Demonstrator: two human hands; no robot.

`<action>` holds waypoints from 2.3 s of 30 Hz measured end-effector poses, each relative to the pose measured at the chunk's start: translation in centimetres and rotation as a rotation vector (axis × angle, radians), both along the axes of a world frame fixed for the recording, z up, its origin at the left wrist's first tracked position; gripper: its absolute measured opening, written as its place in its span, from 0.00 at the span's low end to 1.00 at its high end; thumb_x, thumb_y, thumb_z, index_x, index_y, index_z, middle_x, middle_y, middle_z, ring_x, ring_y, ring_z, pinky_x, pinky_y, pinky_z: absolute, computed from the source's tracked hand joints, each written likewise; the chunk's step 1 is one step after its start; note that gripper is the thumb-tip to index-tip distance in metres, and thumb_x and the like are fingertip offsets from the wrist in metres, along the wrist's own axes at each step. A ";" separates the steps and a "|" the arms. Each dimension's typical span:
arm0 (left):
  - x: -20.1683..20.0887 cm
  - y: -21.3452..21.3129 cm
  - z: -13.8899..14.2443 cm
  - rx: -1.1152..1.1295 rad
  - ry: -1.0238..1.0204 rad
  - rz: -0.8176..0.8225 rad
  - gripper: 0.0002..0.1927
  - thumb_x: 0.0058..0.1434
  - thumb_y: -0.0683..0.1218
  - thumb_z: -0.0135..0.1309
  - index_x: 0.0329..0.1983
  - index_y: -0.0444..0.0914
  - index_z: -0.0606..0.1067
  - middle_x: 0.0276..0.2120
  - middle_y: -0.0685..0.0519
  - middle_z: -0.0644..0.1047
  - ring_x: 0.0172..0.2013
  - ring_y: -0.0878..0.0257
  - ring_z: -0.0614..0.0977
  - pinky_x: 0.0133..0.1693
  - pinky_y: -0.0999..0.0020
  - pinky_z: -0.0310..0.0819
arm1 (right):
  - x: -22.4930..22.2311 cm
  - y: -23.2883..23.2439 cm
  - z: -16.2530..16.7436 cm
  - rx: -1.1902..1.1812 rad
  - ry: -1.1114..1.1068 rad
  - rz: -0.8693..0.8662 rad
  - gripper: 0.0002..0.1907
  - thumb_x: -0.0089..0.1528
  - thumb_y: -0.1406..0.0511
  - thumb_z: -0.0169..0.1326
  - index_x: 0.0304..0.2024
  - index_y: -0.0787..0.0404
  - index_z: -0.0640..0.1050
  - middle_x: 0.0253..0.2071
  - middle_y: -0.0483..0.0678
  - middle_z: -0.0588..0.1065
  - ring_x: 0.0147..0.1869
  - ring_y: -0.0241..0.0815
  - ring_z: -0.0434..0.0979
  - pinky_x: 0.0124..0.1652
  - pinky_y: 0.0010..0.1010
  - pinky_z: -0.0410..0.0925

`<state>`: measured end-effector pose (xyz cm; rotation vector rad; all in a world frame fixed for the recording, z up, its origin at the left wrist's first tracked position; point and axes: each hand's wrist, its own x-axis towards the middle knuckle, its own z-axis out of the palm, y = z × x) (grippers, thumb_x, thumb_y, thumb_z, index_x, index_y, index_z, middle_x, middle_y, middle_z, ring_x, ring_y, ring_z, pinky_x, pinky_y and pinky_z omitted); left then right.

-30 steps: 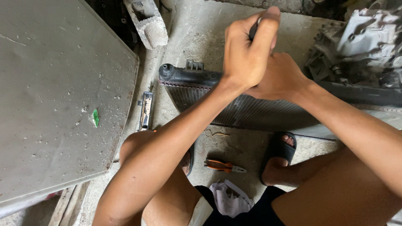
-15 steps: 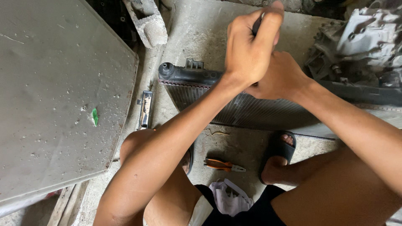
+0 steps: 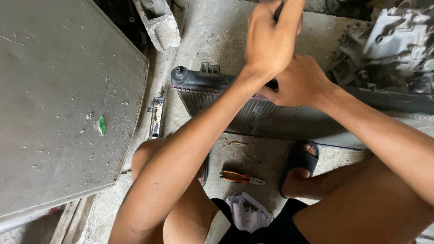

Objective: The person uses a screwdriver to repeatedly pry and scrape along the top plastic edge of a car radiator. The person holds the radiator steady with the left hand while working the tool along the seam with the right hand.

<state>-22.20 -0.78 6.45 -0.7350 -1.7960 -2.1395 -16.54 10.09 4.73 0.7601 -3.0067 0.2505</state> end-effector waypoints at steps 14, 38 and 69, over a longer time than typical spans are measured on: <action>-2.0 1.0 -0.5 -0.098 -0.087 0.108 0.28 0.67 0.56 0.44 0.15 0.36 0.68 0.09 0.56 0.68 0.14 0.67 0.73 0.21 0.65 0.67 | 0.0 -0.1 -0.4 0.070 0.055 0.003 0.22 0.61 0.49 0.58 0.39 0.62 0.81 0.26 0.53 0.78 0.28 0.53 0.79 0.27 0.42 0.71; -7.1 3.1 -4.3 -0.479 0.095 0.288 0.16 0.61 0.47 0.44 0.21 0.34 0.73 0.13 0.45 0.74 0.16 0.53 0.78 0.26 0.55 0.73 | 0.1 -0.2 -0.5 0.096 0.182 0.047 0.29 0.63 0.45 0.55 0.41 0.67 0.83 0.23 0.57 0.77 0.22 0.55 0.76 0.25 0.43 0.69; -8.7 3.8 -5.1 -0.650 0.049 0.316 0.21 0.65 0.50 0.44 0.19 0.34 0.71 0.12 0.49 0.71 0.15 0.59 0.75 0.24 0.60 0.69 | 0.0 -0.4 -0.7 0.093 0.166 0.042 0.31 0.65 0.45 0.55 0.44 0.69 0.82 0.22 0.56 0.78 0.20 0.53 0.76 0.24 0.41 0.68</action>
